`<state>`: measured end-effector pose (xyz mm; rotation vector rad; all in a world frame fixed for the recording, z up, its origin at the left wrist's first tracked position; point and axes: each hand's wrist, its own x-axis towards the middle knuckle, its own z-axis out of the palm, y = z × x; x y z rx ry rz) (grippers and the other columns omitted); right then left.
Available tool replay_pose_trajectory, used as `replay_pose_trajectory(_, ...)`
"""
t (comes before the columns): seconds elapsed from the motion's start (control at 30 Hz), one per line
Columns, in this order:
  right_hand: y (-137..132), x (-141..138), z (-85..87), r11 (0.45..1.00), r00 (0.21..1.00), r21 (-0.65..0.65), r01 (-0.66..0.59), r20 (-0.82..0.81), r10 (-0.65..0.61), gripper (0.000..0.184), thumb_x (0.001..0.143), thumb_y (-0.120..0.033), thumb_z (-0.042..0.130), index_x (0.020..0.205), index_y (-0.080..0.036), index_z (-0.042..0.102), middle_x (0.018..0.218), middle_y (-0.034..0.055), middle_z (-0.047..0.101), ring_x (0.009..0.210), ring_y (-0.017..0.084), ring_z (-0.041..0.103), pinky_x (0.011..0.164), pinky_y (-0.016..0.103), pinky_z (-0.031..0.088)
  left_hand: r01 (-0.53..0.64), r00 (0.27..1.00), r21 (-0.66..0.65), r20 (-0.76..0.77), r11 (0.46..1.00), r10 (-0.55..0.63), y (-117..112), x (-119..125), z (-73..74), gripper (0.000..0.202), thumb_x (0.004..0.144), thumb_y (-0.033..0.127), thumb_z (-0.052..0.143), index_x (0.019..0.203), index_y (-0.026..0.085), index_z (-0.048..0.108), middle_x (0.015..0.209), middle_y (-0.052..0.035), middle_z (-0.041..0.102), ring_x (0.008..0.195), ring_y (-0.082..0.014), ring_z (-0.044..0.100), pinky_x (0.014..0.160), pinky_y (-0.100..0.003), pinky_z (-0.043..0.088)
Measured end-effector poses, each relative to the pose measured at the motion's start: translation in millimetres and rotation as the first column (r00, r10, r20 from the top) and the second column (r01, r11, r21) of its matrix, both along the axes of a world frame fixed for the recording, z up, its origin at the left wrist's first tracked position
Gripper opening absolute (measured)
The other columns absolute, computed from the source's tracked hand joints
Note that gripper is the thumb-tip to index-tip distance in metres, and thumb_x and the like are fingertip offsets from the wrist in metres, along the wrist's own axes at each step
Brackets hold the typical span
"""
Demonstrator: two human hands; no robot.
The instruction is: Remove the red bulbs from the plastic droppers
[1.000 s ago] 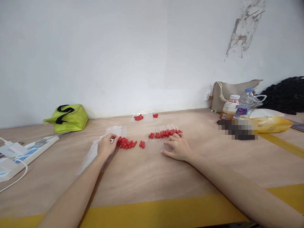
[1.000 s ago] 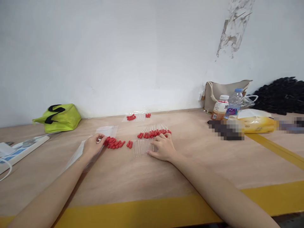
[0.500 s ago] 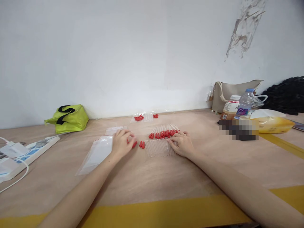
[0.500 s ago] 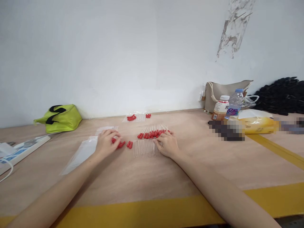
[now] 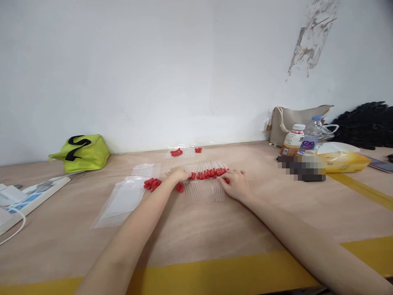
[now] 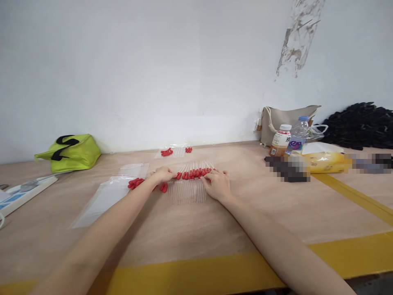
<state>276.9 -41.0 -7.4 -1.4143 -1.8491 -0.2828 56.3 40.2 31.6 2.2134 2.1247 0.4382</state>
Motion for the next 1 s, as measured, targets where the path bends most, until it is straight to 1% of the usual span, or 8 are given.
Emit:
replay_pose_trajectory(0.1, 1, -1, -1.6, 1.000, 1.000, -0.011, -0.016, 0.001, 0.016, 0.027, 0.081, -0.034, 0.048, 0.063, -0.023, 0.064, 0.068, 0.0002, 0.063, 0.073, 0.016, 0.054, 0.075, 0.034, 0.026, -0.004, 1.000, 0.081, -0.008, 0.997, 0.004, -13, -3, 1.3, 0.030, 0.068, 0.043, 0.055, 0.054, 0.019, 0.063, 0.067, -0.0119, 0.064, 0.083, -0.0316, 0.056, 0.071, -0.046, 0.036)
replay_pose_trajectory(0.2, -1, -3, -1.2, 0.999, 0.999, 0.006, -0.051, -0.002, 0.051, 0.024, 0.082, -0.033, 0.047, 0.069, -0.023, 0.065, 0.073, 0.0011, 0.063, 0.075, 0.016, 0.054, 0.076, 0.034, 0.028, 0.057, 0.998, 0.253, -0.037, 0.966, -0.049, -38, -16, 4.4, 0.027, 0.075, 0.040, 0.050, 0.064, 0.019, 0.064, 0.087, -0.0121, 0.063, 0.095, -0.0314, 0.049, 0.076, -0.046, 0.033)
replay_pose_trajectory(0.3, -6, -7, 2.7, 0.991, 0.995, 0.087, -0.102, -0.001, 0.102, 0.022, 0.082, -0.035, 0.048, 0.091, -0.024, 0.064, 0.088, 0.0045, 0.061, 0.086, 0.018, 0.053, 0.079, 0.033, 0.030, 0.261, 0.965, 0.491, -0.138, 0.831, -0.222, -69, -32, 1.1, 0.019, 0.078, 0.032, 0.050, 0.072, 0.019, 0.062, 0.089, -0.0090, 0.061, 0.091, -0.0257, 0.050, 0.077, -0.042, 0.031)
replay_pose_trajectory(0.37, -11, -11, 6.4, 0.980, 0.990, 0.142, -0.139, 0.033, 0.135, 0.034, 0.080, -0.042, 0.050, 0.106, -0.023, 0.059, 0.102, 0.0074, 0.058, 0.095, 0.020, 0.050, 0.083, 0.035, 0.031, 0.372, 0.928, 0.551, -0.199, 0.747, -0.315, -86, -41, -5.8, 0.017, 0.080, 0.029, 0.049, 0.073, 0.019, 0.061, 0.090, -0.0074, 0.062, 0.089, -0.0226, 0.051, 0.079, -0.041, 0.029)
replay_pose_trajectory(0.5, -18, -19, 9.4, 0.949, 0.952, 0.149, -0.279, 0.169, 0.253, 0.053, 0.073, -0.054, 0.054, 0.117, -0.024, 0.052, 0.112, 0.0075, 0.054, 0.104, 0.023, 0.045, 0.092, 0.039, 0.026, 0.475, 0.876, 0.574, -0.239, 0.667, -0.418, -106, -43, -22.7, 0.015, 0.082, 0.027, 0.048, 0.077, 0.021, 0.061, 0.089, -0.0045, 0.064, 0.085, -0.0190, 0.053, 0.083, -0.041, 0.025)
replay_pose_trajectory(0.63, -19, -25, 3.6, 0.916, 0.907, 0.128, -0.380, 0.249, 0.341, 0.033, 0.081, -0.046, 0.050, 0.106, -0.027, 0.059, 0.097, 0.0032, 0.064, 0.100, 0.020, 0.047, 0.096, 0.042, 0.018, 0.493, 0.862, 0.605, -0.243, 0.625, -0.445, -108, -36, -30.5, 0.012, 0.081, 0.027, 0.050, 0.079, 0.021, 0.061, 0.089, -0.0032, 0.065, 0.086, -0.0191, 0.054, 0.084, -0.041, 0.025)
replay_pose_trajectory(0.83, -18, -32, -3.0, 0.914, 0.902, 0.123, -0.387, 0.256, 0.348, 0.023, 0.085, -0.036, 0.047, 0.095, -0.025, 0.064, 0.076, 0.0009, 0.066, 0.085, 0.016, 0.051, 0.093, 0.042, 0.018, 0.507, 0.851, 0.628, -0.256, 0.590, -0.458, -108, -36, -29.4, 0.012, 0.081, 0.028, 0.051, 0.080, 0.022, 0.061, 0.089, -0.0030, 0.066, 0.086, -0.0197, 0.055, 0.085, -0.041, 0.026)
replay_pose_trajectory(1.0, -21, -34, -1.1, 0.908, 0.890, 0.111, -0.405, 0.276, 0.363, 0.024, 0.086, -0.036, 0.044, 0.094, -0.026, 0.065, 0.069, 0.0004, 0.063, 0.077, 0.015, 0.048, 0.090, 0.040, 0.020, 0.571, 0.814, 0.568, -0.300, 0.593, -0.497, -108, -34, -27.2, 0.024, 0.084, 0.029, 0.049, 0.106, 0.027, 0.057, 0.109, -0.0045, 0.062, 0.104, -0.0222, 0.051, 0.093, -0.045, 0.020)
